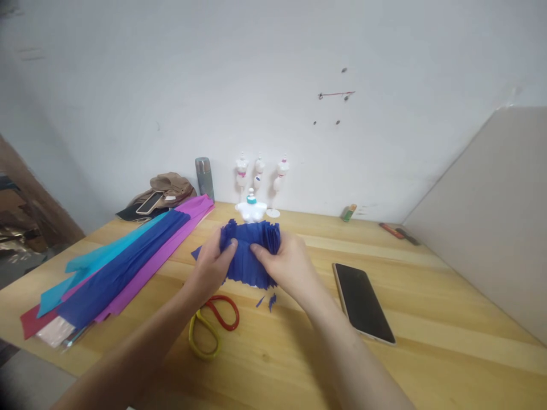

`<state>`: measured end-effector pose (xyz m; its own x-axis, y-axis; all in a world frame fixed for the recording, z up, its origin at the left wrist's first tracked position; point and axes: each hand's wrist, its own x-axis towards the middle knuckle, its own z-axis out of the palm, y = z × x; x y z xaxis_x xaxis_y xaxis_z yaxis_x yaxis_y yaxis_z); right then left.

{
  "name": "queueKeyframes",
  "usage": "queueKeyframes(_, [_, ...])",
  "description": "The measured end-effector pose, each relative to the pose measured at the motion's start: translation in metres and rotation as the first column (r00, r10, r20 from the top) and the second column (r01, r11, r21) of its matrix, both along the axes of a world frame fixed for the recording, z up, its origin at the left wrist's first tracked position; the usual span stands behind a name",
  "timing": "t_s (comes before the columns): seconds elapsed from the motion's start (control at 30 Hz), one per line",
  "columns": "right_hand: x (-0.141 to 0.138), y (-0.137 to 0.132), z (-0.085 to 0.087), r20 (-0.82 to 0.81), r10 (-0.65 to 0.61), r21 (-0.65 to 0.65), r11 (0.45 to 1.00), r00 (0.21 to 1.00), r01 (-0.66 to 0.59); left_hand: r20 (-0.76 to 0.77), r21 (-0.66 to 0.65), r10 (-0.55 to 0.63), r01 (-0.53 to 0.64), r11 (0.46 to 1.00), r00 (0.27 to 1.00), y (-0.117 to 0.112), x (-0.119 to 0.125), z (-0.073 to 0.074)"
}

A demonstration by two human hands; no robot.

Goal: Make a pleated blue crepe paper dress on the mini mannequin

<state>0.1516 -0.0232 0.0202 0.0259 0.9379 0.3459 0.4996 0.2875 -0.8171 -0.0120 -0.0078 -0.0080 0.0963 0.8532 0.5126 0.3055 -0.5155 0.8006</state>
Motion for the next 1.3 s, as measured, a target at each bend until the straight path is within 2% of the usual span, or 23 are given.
queueKeyframes(0.07, [-0.001, -0.003, 0.002, -0.023, 0.041, -0.016, 0.999, 0.999, -0.041, -0.011, -0.011, -0.002, 0.002, 1.000, 1.000, -0.006, -0.002, 0.004])
queueKeyframes(0.17, [-0.002, -0.007, 0.004, -0.079, 0.105, -0.034, 0.994, 0.991, -0.108, 0.079, -0.170, -0.068, 0.080, 0.982, 0.995, -0.014, -0.003, 0.012])
queueKeyframes(0.23, [-0.003, -0.007, 0.004, -0.100, 0.112, -0.033, 0.993, 0.989, -0.116, 0.206, -0.304, -0.110, 0.171, 0.937, 0.972, -0.019, -0.001, 0.016])
queueKeyframes(0.3, [-0.003, -0.007, 0.004, -0.104, 0.096, -0.034, 0.994, 0.990, -0.100, 0.362, -0.398, -0.148, 0.297, 0.868, 0.920, -0.022, 0.002, 0.018])
queueKeyframes(0.37, [-0.004, -0.006, 0.004, -0.112, 0.092, -0.043, 0.994, 0.989, -0.097, 0.493, -0.441, -0.172, 0.415, 0.796, 0.853, -0.024, 0.006, 0.017])
queueKeyframes(0.43, [-0.004, -0.005, 0.004, -0.130, 0.104, -0.056, 0.992, 0.986, -0.112, 0.557, -0.452, -0.169, 0.467, 0.760, 0.813, -0.024, 0.008, 0.015])
queueKeyframes(0.53, [-0.004, -0.004, 0.002, -0.173, 0.132, -0.081, 0.986, 0.976, -0.148, 0.554, -0.453, -0.147, 0.445, 0.773, 0.820, -0.025, 0.010, 0.012])
queueKeyframes(0.67, [-0.002, -0.002, -0.003, -0.216, 0.130, -0.089, 0.984, 0.968, -0.152, 0.521, -0.420, -0.182, 0.436, 0.796, 0.834, -0.025, 0.011, 0.011])
queueKeyframes(0.83, [-0.005, -0.003, -0.002, -0.232, 0.159, -0.087, 0.979, 0.960, -0.184, 0.443, -0.427, -0.171, 0.375, 0.823, 0.880, -0.024, 0.010, 0.011])
queueKeyframes(0.9, [-0.006, -0.004, 0.000, -0.240, 0.192, -0.074, 0.974, 0.952, -0.215, 0.459, -0.430, -0.209, 0.421, 0.799, 0.864, -0.024, 0.010, 0.011])
queueKeyframes(1.0, [-0.008, -0.005, 0.001, -0.263, 0.215, -0.071, 0.968, 0.941, -0.241, 0.542, -0.430, -0.278, 0.546, 0.719, 0.793, -0.024, 0.009, 0.012])
queueKeyframes(1.1, [-0.009, -0.007, 0.001, -0.286, 0.206, -0.097, 0.965, 0.936, -0.242, 0.588, -0.474, -0.270, 0.595, 0.649, 0.763, -0.025, 0.008, 0.015])
queueKeyframes(1.17, [-0.009, -0.007, 0.000, -0.302, 0.189, -0.108, 0.967, 0.934, -0.231, 0.590, -0.510, -0.239, 0.586, 0.630, 0.771, -0.026, 0.008, 0.016])
queueKeyframes(1.3, [-0.011, -0.007, -0.001, -0.342, 0.158, -0.139, 0.966, 0.926, -0.216, 0.616, -0.505, -0.215, 0.590, 0.630, 0.758, -0.025, 0.009, 0.015])
